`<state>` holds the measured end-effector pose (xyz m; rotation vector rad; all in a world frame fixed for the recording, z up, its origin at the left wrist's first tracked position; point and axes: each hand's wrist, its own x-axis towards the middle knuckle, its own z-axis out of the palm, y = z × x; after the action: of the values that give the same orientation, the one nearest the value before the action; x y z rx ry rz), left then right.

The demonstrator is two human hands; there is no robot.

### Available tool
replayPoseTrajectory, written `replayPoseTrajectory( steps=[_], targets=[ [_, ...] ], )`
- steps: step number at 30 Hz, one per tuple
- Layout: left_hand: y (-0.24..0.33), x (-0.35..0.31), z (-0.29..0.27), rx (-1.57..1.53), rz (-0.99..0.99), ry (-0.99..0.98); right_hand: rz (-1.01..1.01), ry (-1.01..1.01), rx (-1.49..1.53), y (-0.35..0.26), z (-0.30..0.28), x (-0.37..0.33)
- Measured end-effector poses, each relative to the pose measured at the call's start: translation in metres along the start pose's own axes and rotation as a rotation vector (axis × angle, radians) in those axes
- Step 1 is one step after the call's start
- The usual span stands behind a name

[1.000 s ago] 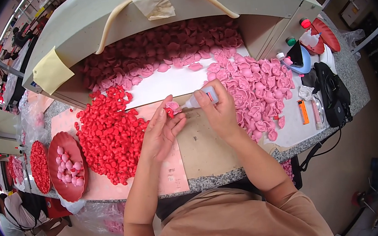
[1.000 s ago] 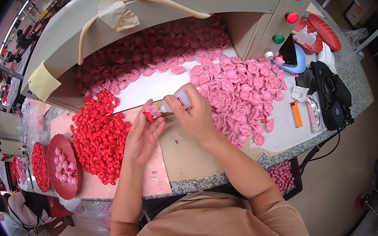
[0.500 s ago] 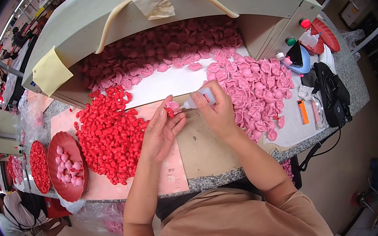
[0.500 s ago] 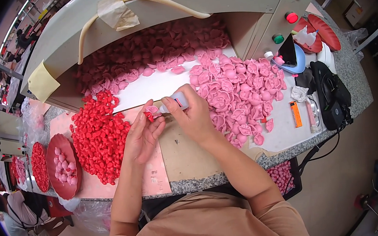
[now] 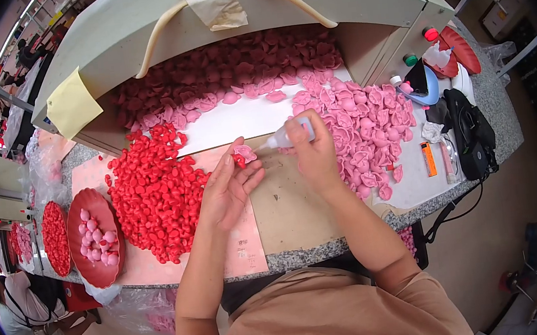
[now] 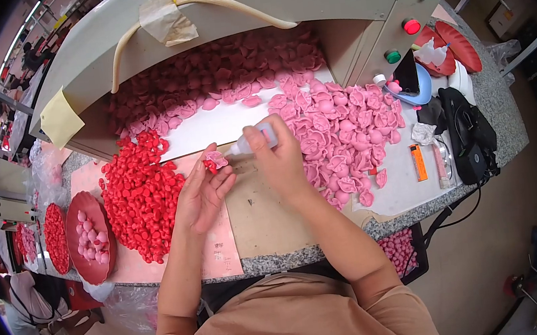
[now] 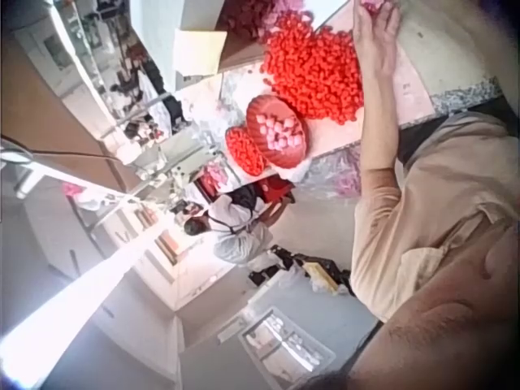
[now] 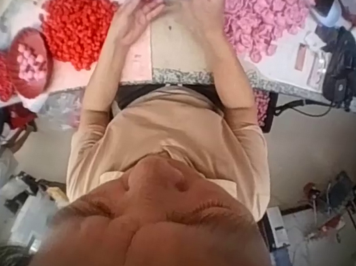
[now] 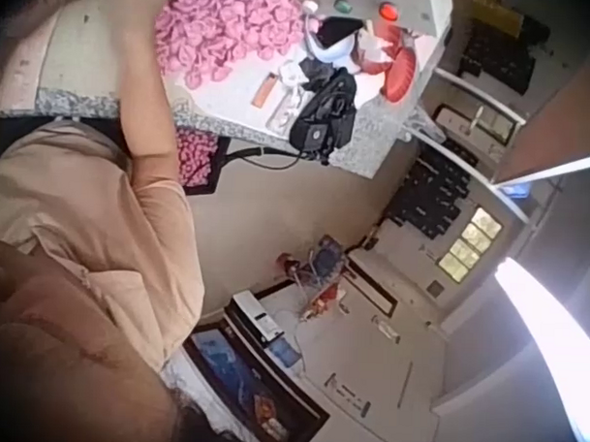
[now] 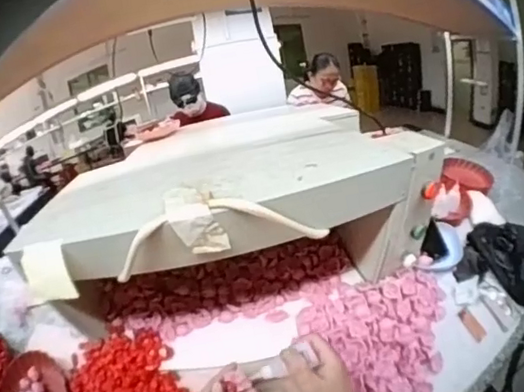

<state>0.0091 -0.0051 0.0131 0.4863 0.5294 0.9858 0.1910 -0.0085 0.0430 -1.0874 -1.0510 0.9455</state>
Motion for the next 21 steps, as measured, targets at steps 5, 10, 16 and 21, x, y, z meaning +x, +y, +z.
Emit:
replayPoseTrajectory(
  steps=[5, 10, 16, 21],
  targets=[
    [0.004, -0.001, -0.003, -0.031, 0.012, 0.010, 0.169, -0.038, 0.582, -0.007, -0.023, 0.013],
    [0.011, -0.002, -0.005, -0.081, 0.044, -0.010, 0.058, -0.076, 0.247, -0.033, -0.044, 0.013],
    [0.015, -0.005, -0.004, -0.099, 0.079, 0.047, 0.032, -0.234, -0.362, -0.031, -0.055, 0.020],
    [0.018, -0.005, -0.010, -0.142, 0.113, 0.092, -0.227, -0.435, -0.911, -0.011, -0.029, 0.019]
  ],
)
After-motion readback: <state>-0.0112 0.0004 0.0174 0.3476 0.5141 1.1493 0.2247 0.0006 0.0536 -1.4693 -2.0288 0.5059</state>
